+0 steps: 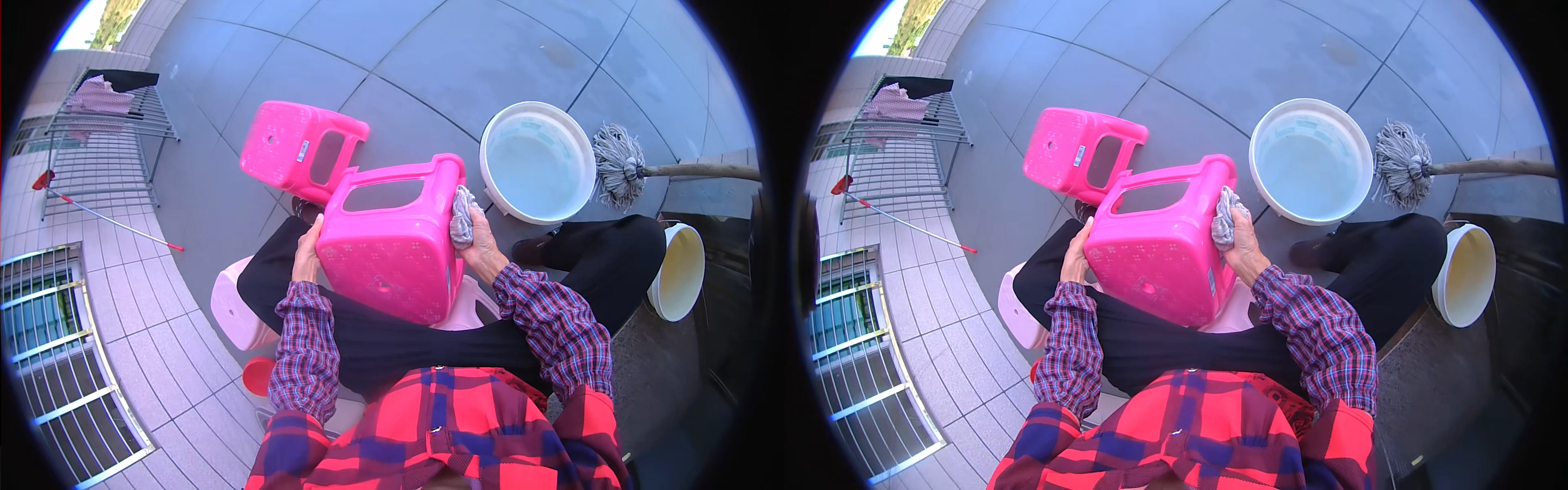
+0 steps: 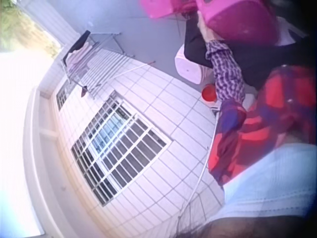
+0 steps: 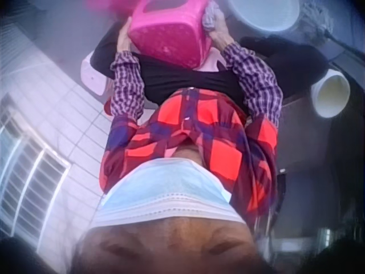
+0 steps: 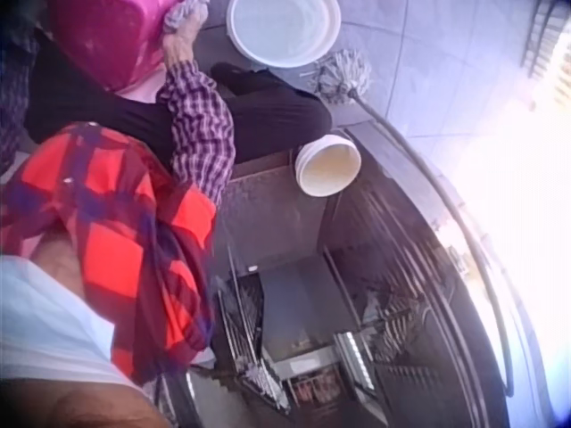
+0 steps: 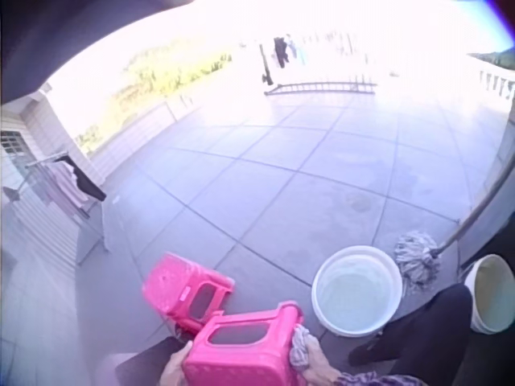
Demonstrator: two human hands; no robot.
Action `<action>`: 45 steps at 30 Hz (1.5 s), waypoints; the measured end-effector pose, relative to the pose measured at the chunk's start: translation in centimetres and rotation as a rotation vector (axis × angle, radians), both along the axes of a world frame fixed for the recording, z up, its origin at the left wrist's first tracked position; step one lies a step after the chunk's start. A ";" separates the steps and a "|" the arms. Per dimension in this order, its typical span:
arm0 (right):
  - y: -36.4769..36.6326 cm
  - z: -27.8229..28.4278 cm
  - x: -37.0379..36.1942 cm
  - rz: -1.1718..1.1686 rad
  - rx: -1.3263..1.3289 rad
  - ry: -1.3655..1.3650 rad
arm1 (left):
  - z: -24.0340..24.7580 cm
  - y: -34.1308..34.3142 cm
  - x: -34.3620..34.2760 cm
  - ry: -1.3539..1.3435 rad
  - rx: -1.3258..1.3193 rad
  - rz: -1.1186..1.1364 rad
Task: The person wipes pink plastic stools with a cloth, rinsing the cloth in a bucket of water between cleaning different areas of the stools.
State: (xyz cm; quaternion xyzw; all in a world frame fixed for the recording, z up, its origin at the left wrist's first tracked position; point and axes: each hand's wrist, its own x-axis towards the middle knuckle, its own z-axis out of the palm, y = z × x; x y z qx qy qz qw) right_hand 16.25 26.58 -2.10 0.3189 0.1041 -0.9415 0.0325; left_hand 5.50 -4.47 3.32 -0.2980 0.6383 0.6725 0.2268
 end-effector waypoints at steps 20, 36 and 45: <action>-2.8 5.4 0.4 0.279 1.531 0.243 | 3.2 11.5 3.8 0.380 -0.582 -0.934; -0.1 5.0 -1.6 0.453 1.529 0.349 | 4.5 12.8 4.2 0.429 -0.749 -0.952; 0.6 4.2 -10.2 0.524 1.910 -0.056 | 2.8 13.6 6.8 0.597 -0.711 -0.959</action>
